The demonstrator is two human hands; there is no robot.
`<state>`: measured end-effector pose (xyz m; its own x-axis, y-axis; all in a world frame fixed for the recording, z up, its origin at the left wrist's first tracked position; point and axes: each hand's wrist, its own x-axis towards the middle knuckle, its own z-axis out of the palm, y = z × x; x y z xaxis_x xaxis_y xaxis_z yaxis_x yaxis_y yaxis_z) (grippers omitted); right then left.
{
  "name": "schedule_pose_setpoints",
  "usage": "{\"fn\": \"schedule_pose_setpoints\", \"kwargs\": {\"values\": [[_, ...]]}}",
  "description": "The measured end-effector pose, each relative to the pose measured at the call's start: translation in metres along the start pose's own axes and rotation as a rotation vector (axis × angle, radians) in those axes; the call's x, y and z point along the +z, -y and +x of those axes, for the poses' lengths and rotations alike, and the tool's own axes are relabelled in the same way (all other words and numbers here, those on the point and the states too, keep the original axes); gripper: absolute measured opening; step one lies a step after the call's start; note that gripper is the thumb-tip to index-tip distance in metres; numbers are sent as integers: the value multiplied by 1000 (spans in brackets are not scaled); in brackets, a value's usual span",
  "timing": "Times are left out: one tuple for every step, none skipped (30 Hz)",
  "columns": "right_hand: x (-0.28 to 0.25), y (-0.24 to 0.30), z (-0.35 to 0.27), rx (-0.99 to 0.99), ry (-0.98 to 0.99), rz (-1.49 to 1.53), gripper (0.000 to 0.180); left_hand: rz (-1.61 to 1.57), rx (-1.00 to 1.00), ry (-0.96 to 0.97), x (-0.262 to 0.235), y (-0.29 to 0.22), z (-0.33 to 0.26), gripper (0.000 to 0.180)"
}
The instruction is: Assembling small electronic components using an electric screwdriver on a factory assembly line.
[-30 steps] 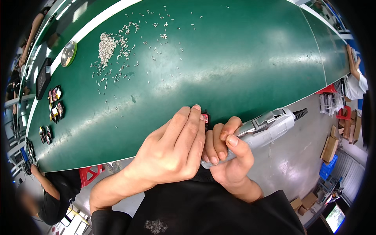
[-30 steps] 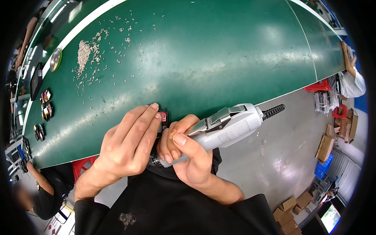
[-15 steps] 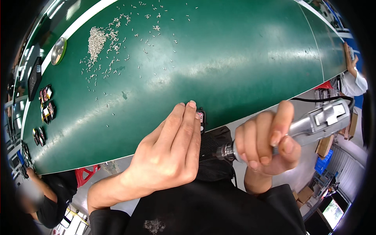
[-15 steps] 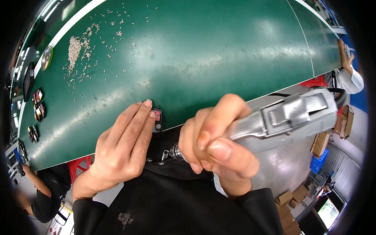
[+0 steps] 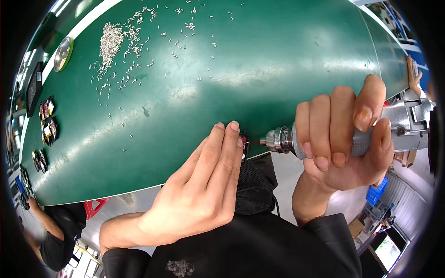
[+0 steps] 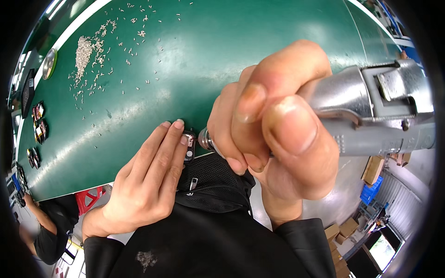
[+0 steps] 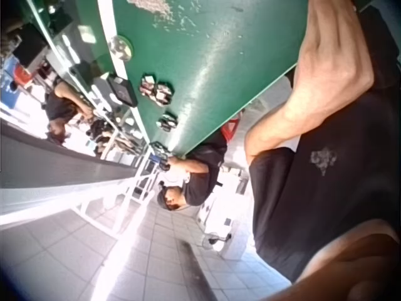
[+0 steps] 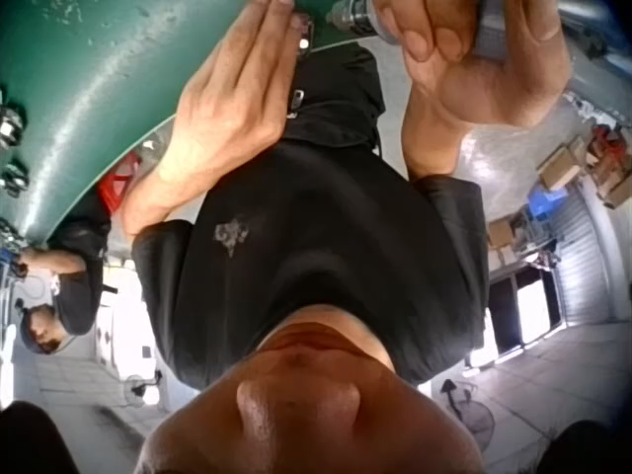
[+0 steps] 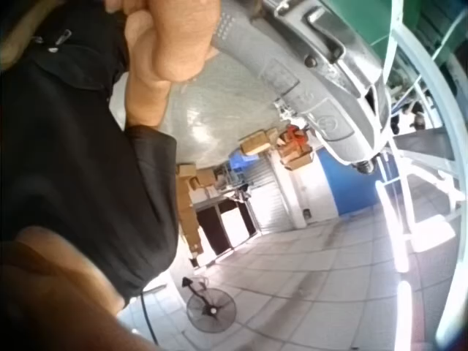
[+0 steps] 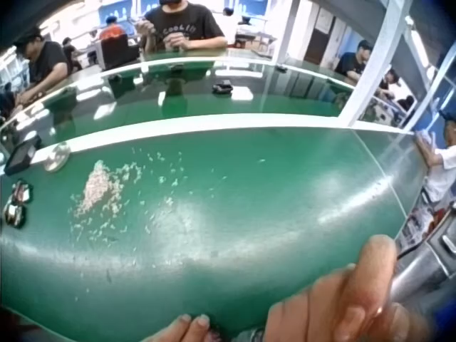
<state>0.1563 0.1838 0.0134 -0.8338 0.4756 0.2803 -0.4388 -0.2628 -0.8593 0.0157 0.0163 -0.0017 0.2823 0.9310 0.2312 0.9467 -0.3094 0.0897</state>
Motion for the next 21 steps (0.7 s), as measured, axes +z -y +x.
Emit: {"fn": "schedule_pose_setpoints", "kwargs": {"values": [[0,-1,0,4,0,-1,19,-4,-2,-1,1,0,0,38],[-1,-1,1,8,-3,10,20,-7,-2,-11,1,0,0,38],[-1,-2,1,11,-5,21,20,-9,-2,-22,2,0,0,37],[-1,-5,1,14,-5,22,20,-12,-4,-21,2,1,0,37],[1,-9,1,-6,-18,32,20,-12,0,-28,3,1,0,37],[1,-11,1,-25,-31,42,20,-13,5,-35,4,2,0,37],[1,-10,1,-23,-30,43,20,-13,2,-35,4,2,0,37],[1,-7,1,0,-25,6,20,-19,3,-45,4,2,-1,37],[2,-5,2,24,-20,-31,19,-25,4,-56,5,2,-1,36],[3,-4,2,25,-19,-31,19,-24,3,-56,5,3,-1,36],[4,-4,3,35,-19,-41,19,-30,10,-62,6,3,-1,36],[6,-4,3,45,-18,-52,19,-35,16,-68,6,3,-1,35],[9,-4,3,43,-14,-51,19,-31,15,-69,5,4,-1,35],[14,-4,2,35,-20,-69,21,-53,16,-70,5,4,-1,33],[19,-5,1,28,-26,-87,22,-75,18,-71,4,5,-1,31],[22,-6,2,18,-32,-104,24,-69,16,-71,3,6,0,31],[22,-8,3,8,1,-106,24,-58,29,-69,3,8,0,29],[22,-9,6,-1,34,-108,23,-46,42,-68,3,8,0,28],[22,-6,7,-8,35,-113,23,-42,48,-73,1,7,1,28],[22,-3,8,28,54,-140,21,-113,24,-66,0,7,2,34],[23,1,9,62,73,-168,19,-183,2,-59,-1,6,3,41]]}}
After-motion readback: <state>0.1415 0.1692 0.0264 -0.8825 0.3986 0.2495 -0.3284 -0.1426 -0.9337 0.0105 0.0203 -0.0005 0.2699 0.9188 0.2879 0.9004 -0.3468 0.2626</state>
